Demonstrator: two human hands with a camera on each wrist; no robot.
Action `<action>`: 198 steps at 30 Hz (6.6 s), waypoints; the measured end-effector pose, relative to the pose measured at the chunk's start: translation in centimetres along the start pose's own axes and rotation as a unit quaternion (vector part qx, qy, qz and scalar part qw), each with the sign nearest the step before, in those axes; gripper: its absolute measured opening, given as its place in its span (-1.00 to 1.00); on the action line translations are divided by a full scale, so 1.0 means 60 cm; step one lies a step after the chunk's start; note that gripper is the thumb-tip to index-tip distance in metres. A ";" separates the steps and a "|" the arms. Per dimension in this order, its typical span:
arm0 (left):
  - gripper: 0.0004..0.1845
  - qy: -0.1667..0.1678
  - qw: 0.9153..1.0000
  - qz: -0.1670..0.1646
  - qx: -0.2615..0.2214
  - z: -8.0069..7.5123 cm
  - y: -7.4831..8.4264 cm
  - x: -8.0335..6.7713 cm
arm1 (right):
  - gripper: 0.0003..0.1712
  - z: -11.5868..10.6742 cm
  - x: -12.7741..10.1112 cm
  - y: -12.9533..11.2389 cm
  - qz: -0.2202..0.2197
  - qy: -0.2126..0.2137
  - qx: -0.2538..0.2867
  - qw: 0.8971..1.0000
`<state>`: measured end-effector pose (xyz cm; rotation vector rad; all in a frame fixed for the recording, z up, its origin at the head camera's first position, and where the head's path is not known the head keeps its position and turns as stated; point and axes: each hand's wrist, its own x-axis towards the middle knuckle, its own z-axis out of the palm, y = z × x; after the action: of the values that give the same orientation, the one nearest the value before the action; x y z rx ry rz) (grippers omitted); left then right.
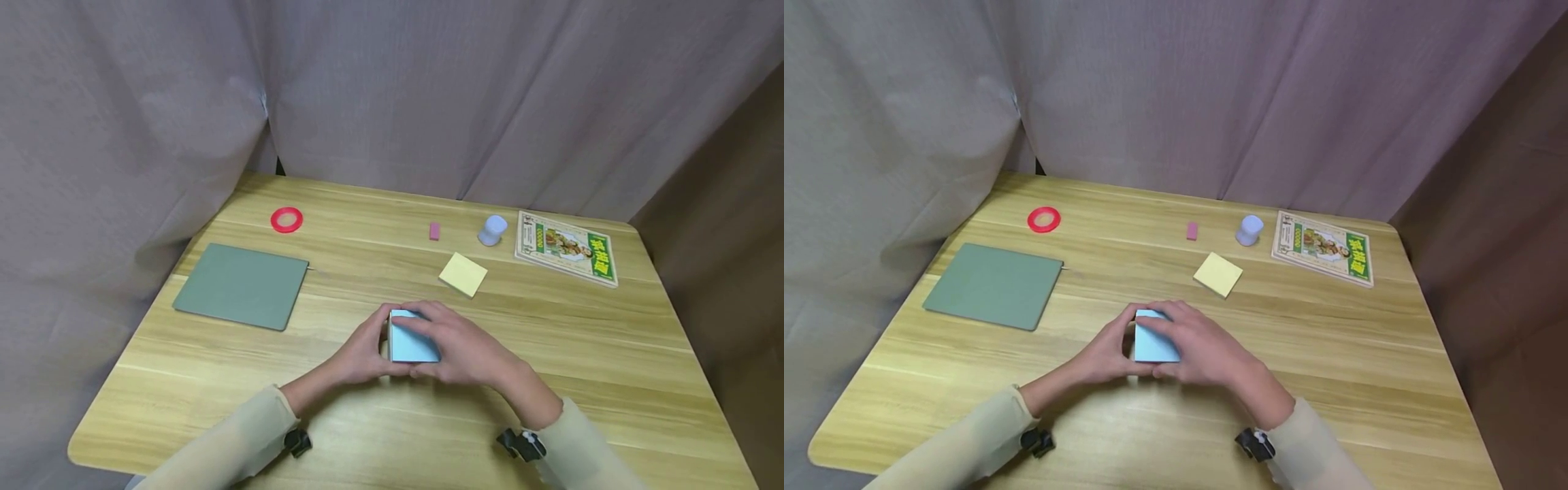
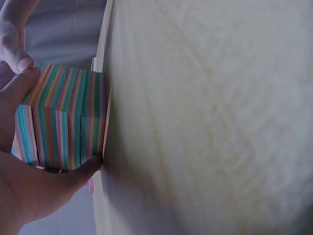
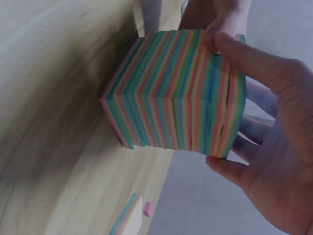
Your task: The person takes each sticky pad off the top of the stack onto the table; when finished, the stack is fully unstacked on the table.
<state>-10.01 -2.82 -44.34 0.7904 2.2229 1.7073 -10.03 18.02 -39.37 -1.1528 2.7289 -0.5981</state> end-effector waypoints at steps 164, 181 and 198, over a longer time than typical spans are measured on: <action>-0.06 -0.053 0.998 -0.018 0.036 -0.009 -0.056 0.011 | 0.00 0.030 -0.004 0.017 0.090 0.024 0.073 0.993; -0.08 -0.047 0.998 -0.015 0.038 -0.005 -0.058 0.010 | -0.11 0.008 -0.038 0.028 0.122 0.100 0.077 0.985; -0.08 -0.049 0.998 -0.033 0.038 -0.003 -0.058 0.012 | -0.04 -0.026 -0.245 0.256 0.414 0.191 0.032 0.889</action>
<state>-11.68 -3.18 -47.50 0.7906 2.2343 1.5285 -10.24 38.64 -44.75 0.2382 3.0799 -0.8063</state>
